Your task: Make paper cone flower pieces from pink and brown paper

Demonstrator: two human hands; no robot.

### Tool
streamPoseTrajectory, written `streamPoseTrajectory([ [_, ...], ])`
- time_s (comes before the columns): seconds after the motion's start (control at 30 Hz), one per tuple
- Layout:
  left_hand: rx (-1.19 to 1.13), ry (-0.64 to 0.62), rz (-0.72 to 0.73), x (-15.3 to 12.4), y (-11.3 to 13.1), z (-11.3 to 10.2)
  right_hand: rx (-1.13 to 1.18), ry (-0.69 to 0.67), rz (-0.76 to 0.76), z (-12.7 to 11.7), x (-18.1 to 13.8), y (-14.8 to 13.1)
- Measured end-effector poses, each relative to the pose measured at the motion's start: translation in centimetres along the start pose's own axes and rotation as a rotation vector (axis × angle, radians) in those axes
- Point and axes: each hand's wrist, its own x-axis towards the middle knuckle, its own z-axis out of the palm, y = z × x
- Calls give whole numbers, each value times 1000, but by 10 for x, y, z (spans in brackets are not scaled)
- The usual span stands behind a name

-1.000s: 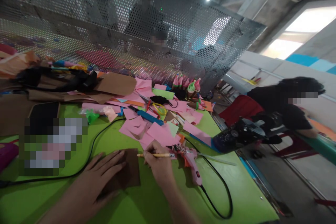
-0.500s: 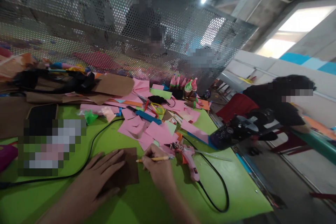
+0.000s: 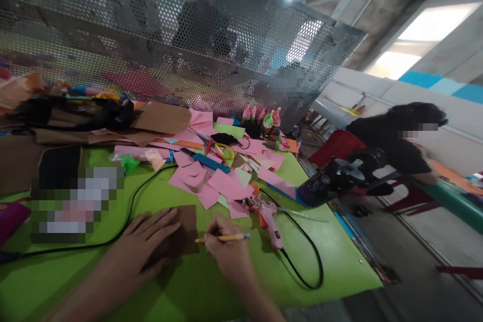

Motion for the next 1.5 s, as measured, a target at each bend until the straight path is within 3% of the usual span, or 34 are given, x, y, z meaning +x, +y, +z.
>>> streamPoseTrajectory([
  [0.4, 11, 8, 15, 1, -1, 2, 107, -46, 95, -1, -12, -1],
  [0.7, -2, -19, 3, 1, -1, 2, 382, -61, -21, -10, 23, -23],
  [1.0, 23, 71, 79, 0, -7, 10, 269, 69, 11, 6, 47, -4],
  [1.5, 81, 42, 99, 3, -5, 3, 121, 59, -39, 8, 45, -3],
])
